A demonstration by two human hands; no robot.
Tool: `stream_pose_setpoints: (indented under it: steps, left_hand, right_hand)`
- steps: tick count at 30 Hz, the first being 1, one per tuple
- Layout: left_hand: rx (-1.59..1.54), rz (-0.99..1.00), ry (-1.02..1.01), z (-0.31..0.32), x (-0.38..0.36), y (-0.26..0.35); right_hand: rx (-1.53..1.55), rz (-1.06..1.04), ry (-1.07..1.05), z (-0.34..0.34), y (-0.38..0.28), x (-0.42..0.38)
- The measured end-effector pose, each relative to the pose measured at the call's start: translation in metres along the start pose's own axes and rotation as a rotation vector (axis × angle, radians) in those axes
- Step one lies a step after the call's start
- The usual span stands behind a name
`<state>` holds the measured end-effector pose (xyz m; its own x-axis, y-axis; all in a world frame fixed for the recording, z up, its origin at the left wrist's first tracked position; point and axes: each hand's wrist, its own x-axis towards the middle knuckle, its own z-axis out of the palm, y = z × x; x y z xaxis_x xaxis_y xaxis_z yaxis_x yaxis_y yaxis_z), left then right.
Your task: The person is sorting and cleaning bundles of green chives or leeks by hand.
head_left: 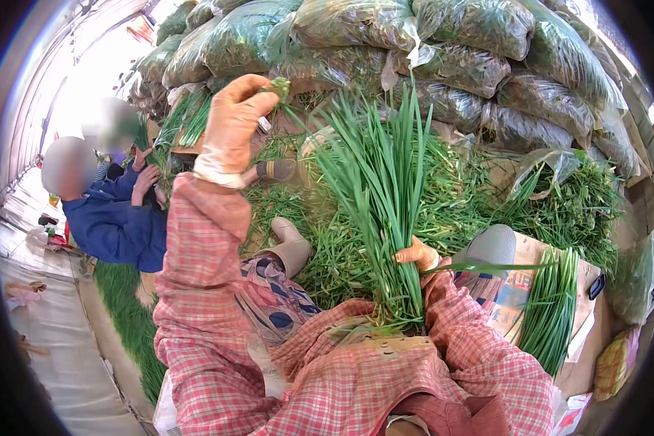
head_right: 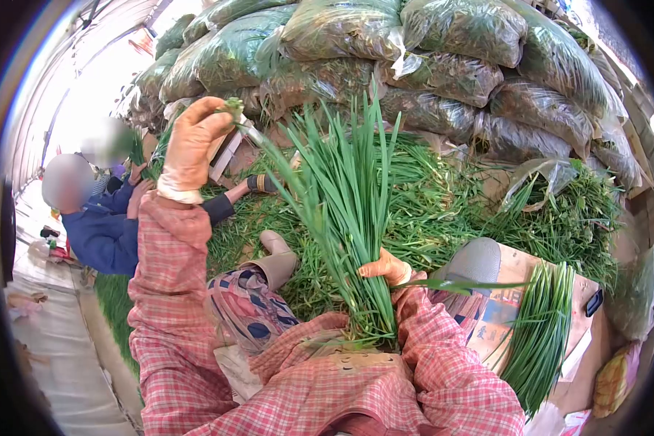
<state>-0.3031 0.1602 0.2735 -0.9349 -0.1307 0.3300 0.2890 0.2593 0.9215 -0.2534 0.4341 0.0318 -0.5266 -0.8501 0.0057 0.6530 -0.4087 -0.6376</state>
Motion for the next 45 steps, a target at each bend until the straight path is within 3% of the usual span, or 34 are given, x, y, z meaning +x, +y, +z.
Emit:
stream_pose_setpoints:
  steps: [5, 8, 13, 14, 16, 18, 20, 26, 27, 30, 31, 34, 36, 38, 39, 40, 42, 43, 45]
  left_hand:
    - [-0.453, -0.153, -0.097, -0.023, -0.009, 0.004]
    - [-0.582, -0.175, -0.093, -0.03, -0.016, -0.004]
    - [-0.383, -0.174, 0.019, -0.036, -0.041, 0.0]
    - [-0.294, -0.085, 0.115, -0.039, -0.043, -0.009]
    - [-0.331, -0.172, 0.163, -0.042, -0.052, -0.014]
    - [-0.292, -0.256, 0.153, -0.035, -0.059, 0.001]
    - [-0.381, -0.278, 0.034, -0.054, -0.05, -0.01]
    - [-0.199, -0.234, -0.055, -0.065, -0.025, 0.011]
    - [-0.216, -0.204, -0.096, -0.065, -0.021, 0.016]
    - [-0.372, -0.039, 0.1, -0.059, -0.01, 0.034]
    - [-0.37, 0.045, 0.002, -0.072, -0.006, 0.042]
    - [0.959, 0.336, 0.342, -0.13, 0.004, 0.056]
    - [1.497, 0.27, 0.658, -0.173, 0.008, 0.084]
    - [1.484, 0.281, 0.773, -0.198, 0.001, 0.121]
    - [1.13, 0.41, 0.745, -0.214, 0.0, 0.131]
    - [1.225, 0.331, 0.678, -0.195, -0.018, 0.156]
    - [1.654, 0.422, 0.681, -0.206, -0.036, 0.177]
    - [1.629, 0.432, 0.672, -0.218, -0.036, 0.182]
    - [1.577, 0.452, 0.665, -0.257, -0.032, 0.193]
  right_hand:
    - [0.041, 0.054, -0.152, 0.007, 0.006, 0.008]
    - [0.04, 0.06, -0.115, 0.012, 0.024, 0.01]
    - [0.056, 0.133, -0.053, 0.01, 0.034, 0.006]
    - [0.096, 0.152, -0.097, 0.01, 0.03, 0.006]
    - [0.175, 0.108, -0.137, 0.005, 0.033, 0.008]
    - [0.046, 0.056, 0.004, -0.002, 0.04, 0.003]
    - [0.126, 0.038, -0.018, -0.003, 0.046, 0.007]
    - [-0.014, 0.176, -0.133, -0.012, 0.052, 0.015]
    - [-0.01, 0.165, -0.156, -0.008, 0.052, 0.018]
    - [0.048, 0.18, -0.173, 0.007, 0.042, 0.02]
    - [0.051, 0.185, -0.143, 0.013, 0.036, 0.018]
    - [0.107, 0.202, -0.146, -0.012, 0.053, 0.018]
    - [0.117, 0.114, -0.157, -0.016, 0.055, 0.02]
    - [0.189, 0.077, -0.127, -0.006, 0.049, 0.021]
    - [0.176, 0.086, -0.095, -0.013, 0.052, 0.019]
    - [0.163, 0.095, -0.063, -0.019, 0.055, 0.018]
    - [0.255, 0.087, -0.089, -0.028, 0.056, 0.016]
    - [0.317, 0.051, 0.023, -0.025, 0.058, 0.01]
    - [0.316, 0.0, -0.066, -0.044, 0.06, 0.01]
